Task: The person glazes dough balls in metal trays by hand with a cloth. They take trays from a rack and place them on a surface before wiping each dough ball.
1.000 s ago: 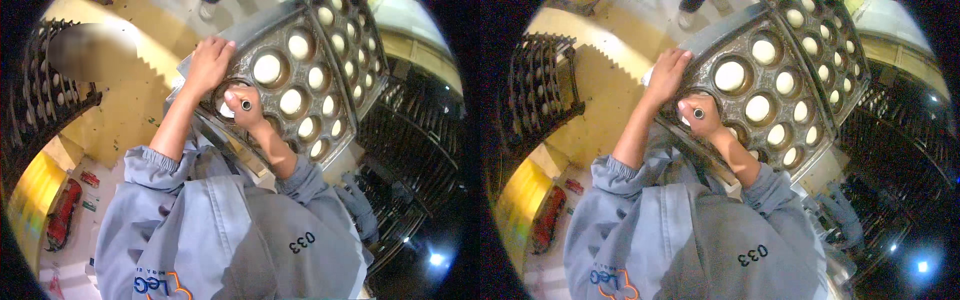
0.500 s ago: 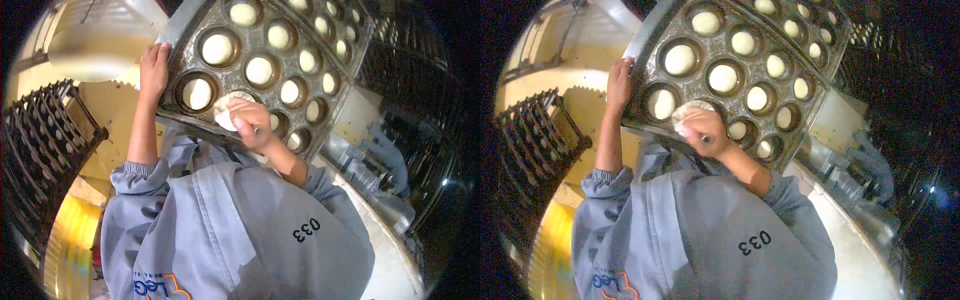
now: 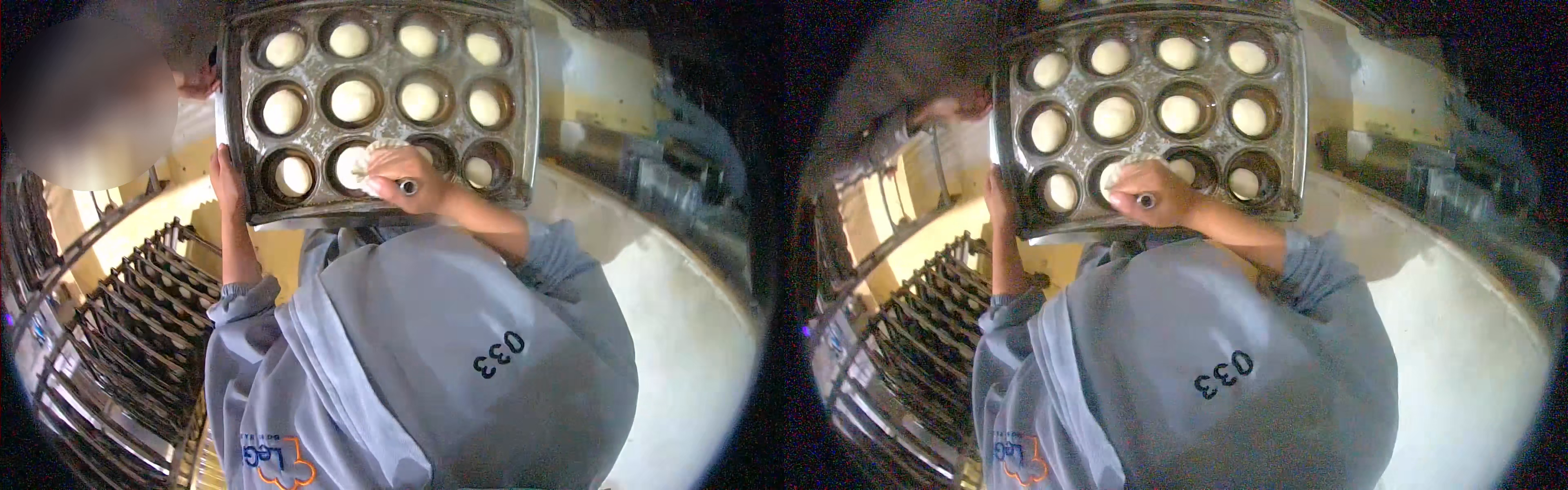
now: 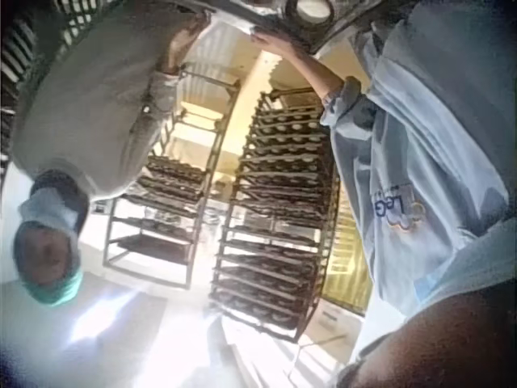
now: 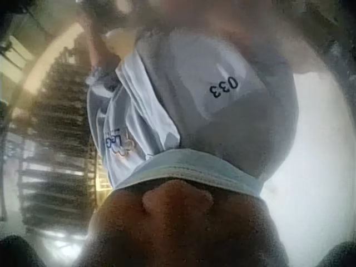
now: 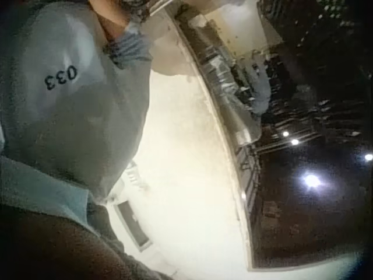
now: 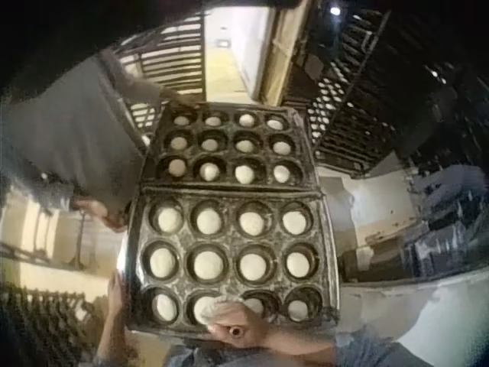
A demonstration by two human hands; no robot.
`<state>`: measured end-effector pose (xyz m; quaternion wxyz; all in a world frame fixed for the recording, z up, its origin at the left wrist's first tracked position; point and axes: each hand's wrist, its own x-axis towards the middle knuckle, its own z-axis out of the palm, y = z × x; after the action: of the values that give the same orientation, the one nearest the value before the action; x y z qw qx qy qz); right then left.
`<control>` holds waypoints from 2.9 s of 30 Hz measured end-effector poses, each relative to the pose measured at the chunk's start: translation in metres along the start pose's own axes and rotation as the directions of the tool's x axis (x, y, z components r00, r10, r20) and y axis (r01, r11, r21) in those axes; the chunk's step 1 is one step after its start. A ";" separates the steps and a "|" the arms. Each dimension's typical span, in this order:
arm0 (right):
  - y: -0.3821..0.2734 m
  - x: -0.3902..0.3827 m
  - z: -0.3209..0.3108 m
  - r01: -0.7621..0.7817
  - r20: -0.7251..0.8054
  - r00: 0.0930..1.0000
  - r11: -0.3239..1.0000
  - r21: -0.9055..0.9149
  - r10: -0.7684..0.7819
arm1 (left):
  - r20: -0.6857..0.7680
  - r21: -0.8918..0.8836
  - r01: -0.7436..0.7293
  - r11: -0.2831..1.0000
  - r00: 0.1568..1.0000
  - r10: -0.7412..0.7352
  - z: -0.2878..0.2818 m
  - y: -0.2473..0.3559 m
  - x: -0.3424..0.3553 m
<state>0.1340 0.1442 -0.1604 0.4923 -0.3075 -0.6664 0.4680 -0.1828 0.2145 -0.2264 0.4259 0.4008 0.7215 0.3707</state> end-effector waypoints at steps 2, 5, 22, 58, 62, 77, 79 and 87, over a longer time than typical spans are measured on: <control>0.032 -0.037 -0.025 -0.106 0.068 0.991 0.985 -0.136 0.116 | 0.059 -0.069 0.035 0.997 0.998 -0.031 0.005 0.011 -0.002; 0.049 -0.062 -0.042 -0.074 0.131 0.987 0.989 -0.125 0.091 | -0.025 0.120 -0.104 0.987 0.994 0.107 -0.001 -0.003 0.001; 0.045 -0.079 -0.052 -0.266 -0.237 0.943 0.958 -0.106 0.236 | -0.017 0.283 -0.087 0.955 0.995 0.096 0.007 0.001 0.008; 0.022 -0.148 -0.114 -0.617 -0.420 0.728 0.785 -0.056 0.542 | 0.041 0.138 -0.116 0.984 0.993 0.111 0.000 -0.005 0.021; -0.006 -0.129 -0.124 -0.647 -0.499 0.580 0.737 0.198 0.643 | -0.065 0.249 -0.105 0.963 0.990 0.125 0.005 -0.006 0.015; -0.087 -0.032 -0.083 0.516 -0.466 0.433 0.212 0.830 0.772 | 0.494 -0.061 -0.931 0.360 0.285 0.821 0.123 0.172 -0.168; -0.094 -0.020 -0.061 0.474 -0.339 0.577 0.033 0.880 0.743 | 0.480 -0.208 -0.929 0.307 0.177 0.859 0.137 0.188 -0.177; -0.108 0.005 -0.005 0.020 0.108 0.701 -0.171 0.985 0.705 | 0.489 -0.125 -0.836 0.535 0.417 0.766 0.082 0.177 -0.183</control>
<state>0.1422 0.1103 -0.0582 0.5434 -0.1461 0.1527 0.8125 -0.0034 0.1379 -0.0432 0.3344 0.8035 0.3322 0.3636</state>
